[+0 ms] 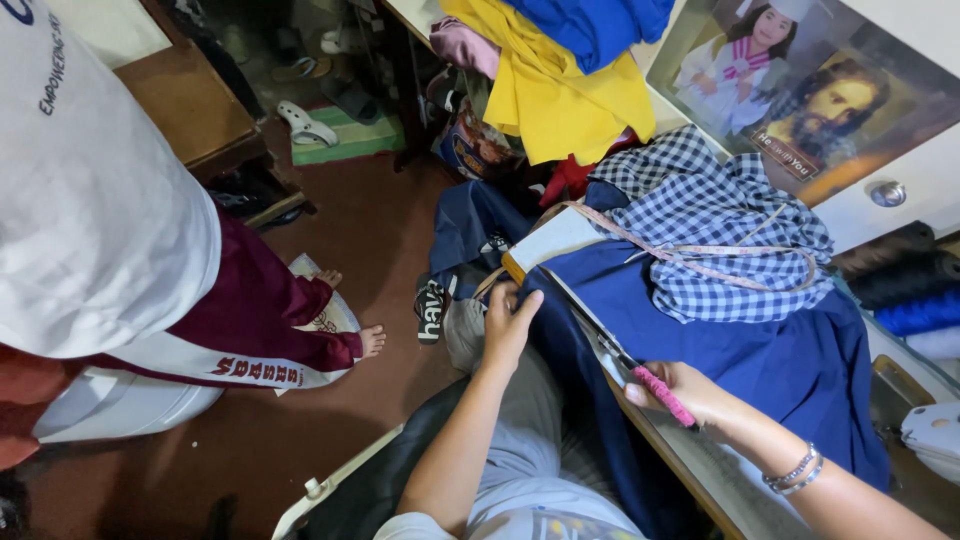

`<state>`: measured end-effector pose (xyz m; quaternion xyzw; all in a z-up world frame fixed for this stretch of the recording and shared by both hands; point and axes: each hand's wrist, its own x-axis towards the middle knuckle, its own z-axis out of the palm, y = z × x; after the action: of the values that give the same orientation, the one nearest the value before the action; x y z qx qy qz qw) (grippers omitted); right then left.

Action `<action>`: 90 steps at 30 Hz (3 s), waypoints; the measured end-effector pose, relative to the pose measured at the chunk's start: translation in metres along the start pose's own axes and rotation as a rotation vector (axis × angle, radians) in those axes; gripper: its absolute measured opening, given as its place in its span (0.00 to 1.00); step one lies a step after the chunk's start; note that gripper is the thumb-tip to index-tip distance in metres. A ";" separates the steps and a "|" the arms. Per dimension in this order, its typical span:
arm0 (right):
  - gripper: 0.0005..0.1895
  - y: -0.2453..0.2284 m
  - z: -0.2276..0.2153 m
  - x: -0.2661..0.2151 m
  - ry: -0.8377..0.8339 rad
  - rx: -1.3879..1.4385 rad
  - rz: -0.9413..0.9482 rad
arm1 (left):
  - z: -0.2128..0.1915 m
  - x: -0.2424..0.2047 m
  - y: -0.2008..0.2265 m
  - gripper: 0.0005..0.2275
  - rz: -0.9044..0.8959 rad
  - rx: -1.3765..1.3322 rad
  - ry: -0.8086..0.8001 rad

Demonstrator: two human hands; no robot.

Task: Cutting a piece of blue fabric with large metal scissors on a sewing table.

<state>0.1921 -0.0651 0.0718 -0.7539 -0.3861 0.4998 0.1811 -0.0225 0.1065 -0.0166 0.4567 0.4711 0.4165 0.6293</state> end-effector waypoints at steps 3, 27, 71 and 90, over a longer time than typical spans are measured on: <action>0.19 -0.010 0.004 -0.014 0.007 0.098 0.015 | -0.005 0.015 -0.022 0.10 0.038 -0.047 -0.012; 0.26 0.031 0.002 -0.020 -0.262 0.195 -0.033 | 0.001 -0.029 0.057 0.16 0.054 0.105 -0.055; 0.25 0.009 0.015 -0.003 -0.085 -0.074 -0.093 | -0.012 -0.034 0.072 0.27 0.175 0.118 -0.027; 0.31 0.025 0.027 -0.005 -0.003 -0.036 -0.172 | -0.017 -0.033 0.060 0.23 0.209 0.228 -0.015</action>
<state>0.1775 -0.0882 0.0469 -0.7204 -0.4584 0.4765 0.2092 -0.0512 0.0921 0.0462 0.5747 0.4604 0.4202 0.5302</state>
